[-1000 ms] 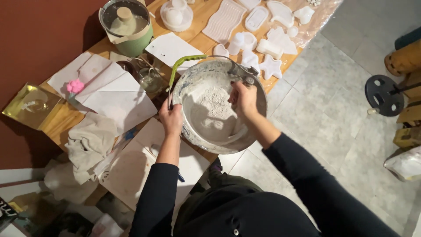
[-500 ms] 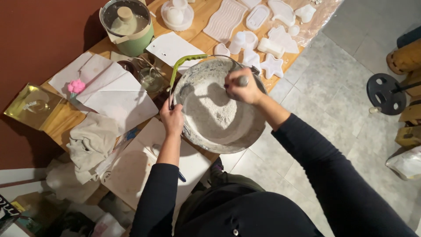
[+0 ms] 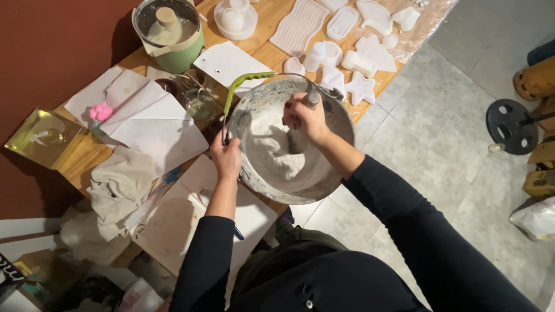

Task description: Mixing a white powder substance with water in a bucket using a spatula.

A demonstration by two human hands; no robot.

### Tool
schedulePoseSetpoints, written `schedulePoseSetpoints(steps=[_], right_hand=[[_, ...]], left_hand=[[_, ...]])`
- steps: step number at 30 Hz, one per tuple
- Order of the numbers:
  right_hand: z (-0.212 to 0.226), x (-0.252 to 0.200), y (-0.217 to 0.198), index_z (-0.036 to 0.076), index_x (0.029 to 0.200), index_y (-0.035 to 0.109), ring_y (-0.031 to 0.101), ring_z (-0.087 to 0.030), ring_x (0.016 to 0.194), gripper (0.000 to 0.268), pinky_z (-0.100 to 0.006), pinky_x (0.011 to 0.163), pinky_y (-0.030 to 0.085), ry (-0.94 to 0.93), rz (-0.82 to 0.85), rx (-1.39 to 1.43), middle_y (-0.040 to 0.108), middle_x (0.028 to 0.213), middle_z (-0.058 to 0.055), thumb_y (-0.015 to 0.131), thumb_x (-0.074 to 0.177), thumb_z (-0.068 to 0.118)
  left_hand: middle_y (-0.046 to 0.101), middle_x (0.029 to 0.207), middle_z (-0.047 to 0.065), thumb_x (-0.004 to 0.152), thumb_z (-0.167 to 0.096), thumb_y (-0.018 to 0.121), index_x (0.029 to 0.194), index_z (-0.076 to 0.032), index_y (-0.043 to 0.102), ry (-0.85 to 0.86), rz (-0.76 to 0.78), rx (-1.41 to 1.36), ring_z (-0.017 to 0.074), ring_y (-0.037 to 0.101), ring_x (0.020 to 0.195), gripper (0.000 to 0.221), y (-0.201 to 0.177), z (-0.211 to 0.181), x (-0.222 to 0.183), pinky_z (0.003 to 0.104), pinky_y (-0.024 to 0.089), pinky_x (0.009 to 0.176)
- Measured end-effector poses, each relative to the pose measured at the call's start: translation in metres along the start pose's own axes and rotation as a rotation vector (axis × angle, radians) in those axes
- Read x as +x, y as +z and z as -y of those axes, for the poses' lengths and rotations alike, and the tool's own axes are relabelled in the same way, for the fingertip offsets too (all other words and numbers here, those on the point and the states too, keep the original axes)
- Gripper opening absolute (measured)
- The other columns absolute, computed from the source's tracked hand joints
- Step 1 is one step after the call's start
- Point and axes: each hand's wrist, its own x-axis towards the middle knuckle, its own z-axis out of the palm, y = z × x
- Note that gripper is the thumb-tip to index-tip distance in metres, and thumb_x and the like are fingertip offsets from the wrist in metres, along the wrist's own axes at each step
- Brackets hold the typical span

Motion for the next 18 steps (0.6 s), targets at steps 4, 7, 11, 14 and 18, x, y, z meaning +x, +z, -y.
schedulePoseSetpoints(steps=[4,7,11,14,18], right_hand=[[0.006,0.003,0.033,-0.003,0.075,0.059,0.055,-0.017,0.054,0.017,-0.03,0.05,0.043,-0.096,0.046,-0.035,0.061,0.066,-0.013,0.056,0.089,0.006],[0.0,0.0,0.053,-0.003,0.076,0.062,0.056,-0.015,0.051,0.013,-0.029,0.045,0.044,-0.124,0.128,0.047,0.057,0.063,-0.009,0.057,0.084,0.006],[-0.036,-0.007,0.034,-0.004,0.078,0.063,0.06,-0.016,0.057,0.011,-0.031,0.052,0.047,0.021,0.167,-0.135,0.062,0.067,-0.011,0.06,0.084,0.005],[-0.047,-0.009,0.002,-0.005,0.081,0.064,0.058,-0.015,0.054,0.011,-0.031,0.048,0.045,0.111,0.105,-0.159,0.061,0.065,-0.01,0.06,0.084,0.005],[-0.022,-0.012,-0.033,-0.005,0.079,0.063,0.056,-0.015,0.05,0.014,-0.029,0.045,0.041,0.112,0.12,-0.224,0.061,0.063,-0.011,0.057,0.088,0.005]], left_hand=[[0.073,0.117,0.01,0.087,0.001,0.058,0.126,0.001,0.068,0.059,-0.004,0.013,0.0174,0.068,0.105,0.04,-0.002,0.001,-0.001,0.03,0.051,0.095],[0.074,0.116,0.01,0.085,0.003,0.059,0.125,0.002,0.067,0.095,0.007,0.074,0.0179,0.068,0.103,0.041,-0.002,-0.008,-0.005,0.03,0.051,0.094],[0.073,0.115,0.01,0.086,0.003,0.057,0.125,0.002,0.068,0.062,0.004,0.049,0.0175,0.067,0.102,0.041,-0.002,0.002,-0.002,0.029,0.051,0.094],[0.073,0.116,0.009,0.085,0.002,0.058,0.126,0.002,0.068,0.046,0.009,0.034,0.017,0.067,0.104,0.042,-0.002,-0.001,-0.001,0.029,0.051,0.095],[0.074,0.115,0.008,0.085,-0.001,0.058,0.127,0.001,0.068,0.032,0.029,0.004,0.0173,0.068,0.103,0.043,-0.003,-0.008,-0.004,0.029,0.052,0.094]])
